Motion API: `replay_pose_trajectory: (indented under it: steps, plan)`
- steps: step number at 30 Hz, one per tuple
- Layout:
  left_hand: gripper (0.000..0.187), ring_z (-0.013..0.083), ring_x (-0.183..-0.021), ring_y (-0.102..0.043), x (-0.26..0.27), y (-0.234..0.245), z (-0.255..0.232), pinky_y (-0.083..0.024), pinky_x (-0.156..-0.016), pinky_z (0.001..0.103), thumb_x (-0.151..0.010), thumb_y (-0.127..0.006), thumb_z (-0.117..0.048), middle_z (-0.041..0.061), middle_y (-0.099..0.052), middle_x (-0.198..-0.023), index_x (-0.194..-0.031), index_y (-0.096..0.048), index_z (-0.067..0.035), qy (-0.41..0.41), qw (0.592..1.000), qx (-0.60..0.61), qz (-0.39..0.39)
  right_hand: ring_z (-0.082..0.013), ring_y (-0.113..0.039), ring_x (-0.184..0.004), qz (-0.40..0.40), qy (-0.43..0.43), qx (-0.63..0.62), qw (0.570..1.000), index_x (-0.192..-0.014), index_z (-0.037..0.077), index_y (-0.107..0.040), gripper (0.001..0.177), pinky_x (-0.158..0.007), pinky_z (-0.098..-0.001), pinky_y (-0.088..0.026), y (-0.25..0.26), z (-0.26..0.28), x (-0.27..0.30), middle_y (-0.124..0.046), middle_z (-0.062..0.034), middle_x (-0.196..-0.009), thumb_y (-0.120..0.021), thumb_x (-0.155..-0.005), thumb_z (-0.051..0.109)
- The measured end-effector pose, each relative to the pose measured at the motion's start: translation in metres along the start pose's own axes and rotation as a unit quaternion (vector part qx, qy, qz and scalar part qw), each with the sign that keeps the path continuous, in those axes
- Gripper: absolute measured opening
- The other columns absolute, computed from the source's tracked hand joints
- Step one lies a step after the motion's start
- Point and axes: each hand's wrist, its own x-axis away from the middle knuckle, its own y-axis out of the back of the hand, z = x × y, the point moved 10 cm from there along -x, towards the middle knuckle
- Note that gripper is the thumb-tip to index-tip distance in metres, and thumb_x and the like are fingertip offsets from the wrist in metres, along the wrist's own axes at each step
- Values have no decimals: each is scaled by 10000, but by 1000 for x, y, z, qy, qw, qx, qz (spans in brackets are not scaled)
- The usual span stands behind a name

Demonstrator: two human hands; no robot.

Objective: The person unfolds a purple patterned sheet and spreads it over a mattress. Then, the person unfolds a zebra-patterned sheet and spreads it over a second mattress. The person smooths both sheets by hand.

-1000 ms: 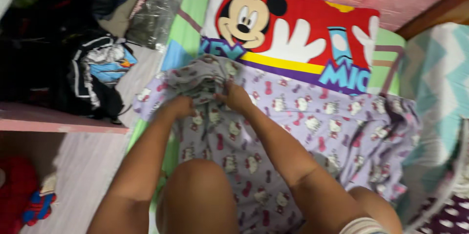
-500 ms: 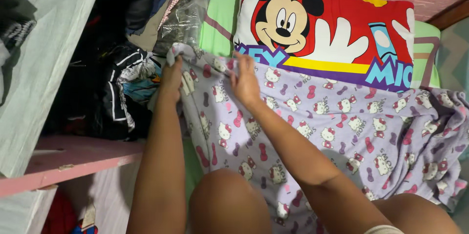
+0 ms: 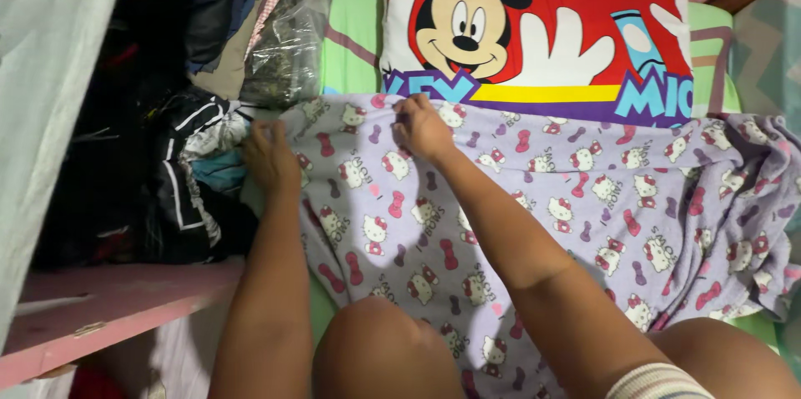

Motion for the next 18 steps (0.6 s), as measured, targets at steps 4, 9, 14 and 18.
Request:
replay_pose_trajectory:
  steps: [4,9,14,18]
  plan:
    - [371,402,-1372,-386,5,-12,-14,-326,-1023,631,-801,-734,-291,118,-459,-1511,-1146,-723,-153,-36,982,-129,131,-394,-672,-1080,52,19,3,998,-1265,157,-606,381,-913,-469,-550,18,15,18,-481,-170,-1442,-704,-897,158]
    - [280,382,-1472,-339,10,2,-66,-272,-1121,693,-904,-656,-232,105,-462,-1540,-1160,-766,-200,-44,977,-159,134,-422,-653,-1126,80,-36,56,995,-1329,198,-589,453,-933,-493,-542,80,-22,45,-420,-171,-1540,-704,-892,178]
    - [285,445,-1494,-239,48,45,-184,-198,-1063,798,-932,-626,-242,102,-392,-1574,-1195,-734,-248,-55,957,-119,260,-466,-593,-1188,191,-188,146,952,-1416,170,-465,674,-1005,-502,-502,187,-81,118,-247,-257,-1607,-774,-825,263]
    - [387,394,-1551,-177,95,110,-322,-157,-1129,799,-934,-598,-203,71,-357,-1603,-1300,-683,-293,-84,917,-94,377,-457,-544,-1285,234,-295,160,913,-1509,230,-420,738,-1053,-504,-475,302,-100,203,-249,-227,-1625,-760,-864,340]
